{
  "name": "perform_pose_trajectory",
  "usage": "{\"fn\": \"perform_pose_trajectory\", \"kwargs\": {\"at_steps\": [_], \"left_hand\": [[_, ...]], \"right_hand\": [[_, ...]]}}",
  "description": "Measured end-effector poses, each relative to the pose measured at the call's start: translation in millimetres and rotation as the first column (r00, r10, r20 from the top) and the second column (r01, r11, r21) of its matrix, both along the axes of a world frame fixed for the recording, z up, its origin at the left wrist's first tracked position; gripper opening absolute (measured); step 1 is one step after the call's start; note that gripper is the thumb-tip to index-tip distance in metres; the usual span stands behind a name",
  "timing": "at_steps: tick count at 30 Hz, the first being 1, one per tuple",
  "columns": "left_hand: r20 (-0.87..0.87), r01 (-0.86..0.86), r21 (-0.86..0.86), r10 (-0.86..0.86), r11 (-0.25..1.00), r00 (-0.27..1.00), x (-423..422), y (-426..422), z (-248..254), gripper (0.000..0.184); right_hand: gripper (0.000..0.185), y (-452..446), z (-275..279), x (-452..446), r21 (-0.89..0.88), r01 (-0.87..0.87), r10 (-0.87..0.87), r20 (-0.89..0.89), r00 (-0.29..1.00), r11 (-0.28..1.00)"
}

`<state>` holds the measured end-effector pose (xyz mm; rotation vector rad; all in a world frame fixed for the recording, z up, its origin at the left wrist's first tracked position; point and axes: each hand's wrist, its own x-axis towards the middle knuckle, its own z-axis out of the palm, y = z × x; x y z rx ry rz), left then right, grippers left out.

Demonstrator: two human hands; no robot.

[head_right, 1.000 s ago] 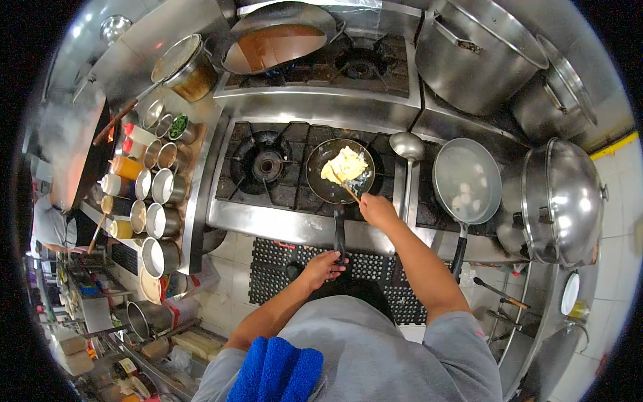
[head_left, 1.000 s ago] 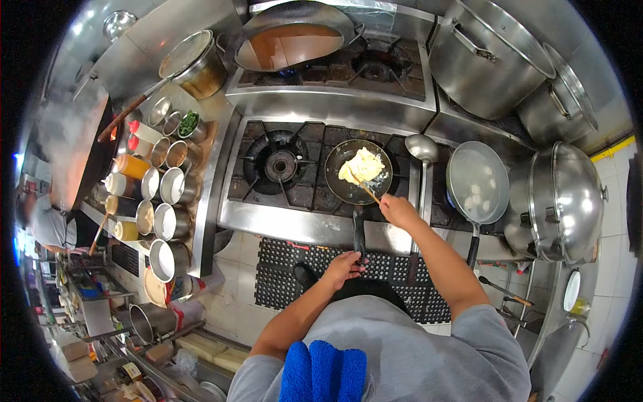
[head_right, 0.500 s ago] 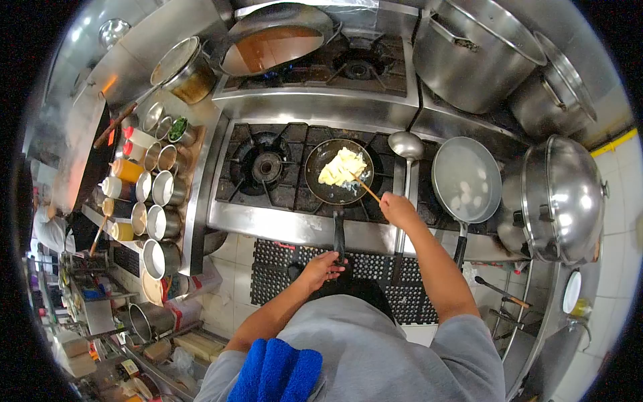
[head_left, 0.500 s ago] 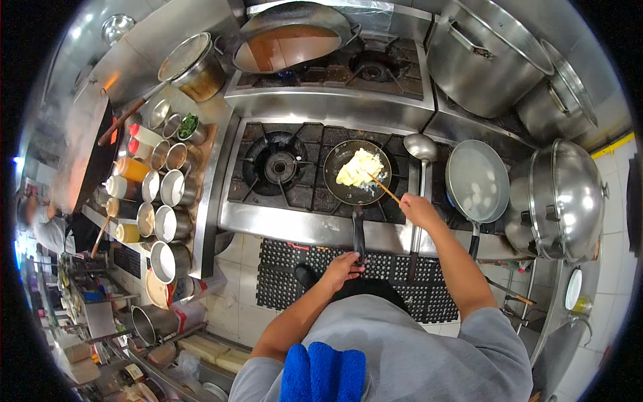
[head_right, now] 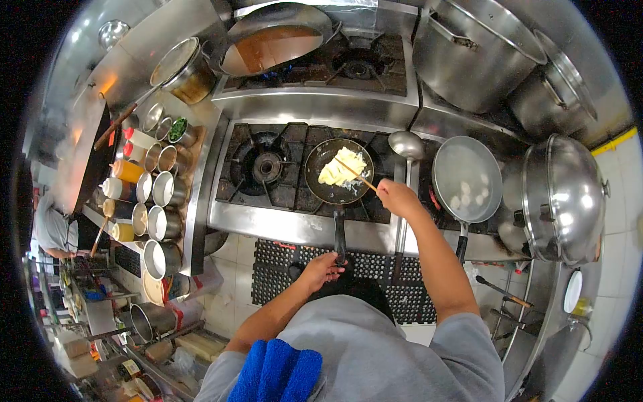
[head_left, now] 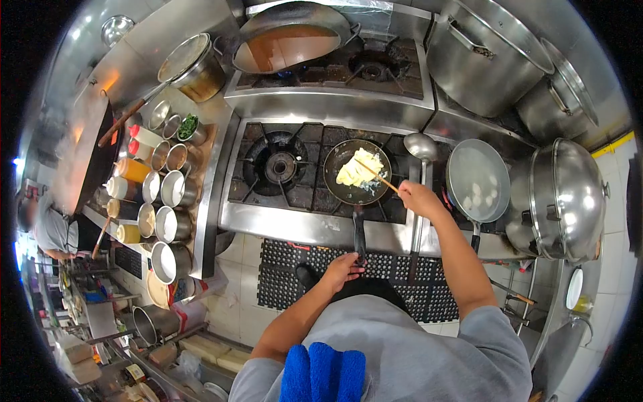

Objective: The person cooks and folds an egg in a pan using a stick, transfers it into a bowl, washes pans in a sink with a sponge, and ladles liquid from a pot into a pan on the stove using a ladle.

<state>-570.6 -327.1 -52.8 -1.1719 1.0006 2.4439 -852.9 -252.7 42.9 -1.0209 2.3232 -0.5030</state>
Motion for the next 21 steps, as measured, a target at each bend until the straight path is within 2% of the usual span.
{"fn": "perform_pose_trajectory", "kwargs": {"at_steps": [2,4,6,10,12,14,16,17,18,20,21], "left_hand": [[-0.001,-0.01,0.009,0.01,1.0,1.0,-1,-1,1,0.029],[-0.002,-0.014,0.014,0.014,1.0,1.0,-2,0,0,0.029],[-0.004,-0.019,0.019,0.019,1.0,1.0,-3,0,1,0.029],[-0.005,-0.018,0.02,0.018,1.0,1.0,-2,0,2,0.028],[-0.003,-0.019,0.02,0.019,1.0,1.0,0,-1,0,0.028],[-0.003,-0.028,0.024,0.029,0.999,1.0,1,-2,-3,0.026],[-0.002,-0.024,0.026,0.024,0.999,1.0,0,-2,-6,0.026],[-0.002,-0.021,0.027,0.021,0.999,1.0,-1,-3,-6,0.025],[-0.003,-0.02,0.026,0.02,0.999,1.0,-2,-3,-6,0.025],[0.004,-0.013,0.045,0.013,0.999,1.0,-3,-4,-3,0.027],[0.004,-0.015,0.044,0.015,0.999,1.0,-4,-4,-1,0.027]], "right_hand": [[0.02,-6,-8,-11,-0.096,0.022,-0.016,0.057,0.998,0.995],[0.019,-12,-35,-25,-0.102,0.057,-0.051,0.063,0.997,0.993],[0.018,-13,-51,-39,0.012,0.185,-0.176,0.372,0.911,0.983],[0.018,-5,-55,-49,0.124,0.194,-0.226,0.353,0.908,0.973],[0.018,-2,-32,-48,-0.036,0.212,-0.193,0.288,0.938,0.977],[0.017,-3,-35,-49,-0.05,0.242,-0.21,0.352,0.912,0.969],[0.017,-4,-43,-43,-0.03,0.188,-0.146,0.515,0.845,0.982],[0.017,-7,-50,-38,0.021,0.105,-0.103,0.465,0.879,0.994],[0.017,-4,-54,-39,0.019,0.106,-0.103,0.465,0.879,0.994],[0.017,-3,-56,-39,0.106,0.095,-0.126,0.351,0.928,0.99],[0.016,-3,-53,-42,0.086,0.149,-0.171,0.406,0.898,0.985]]}}
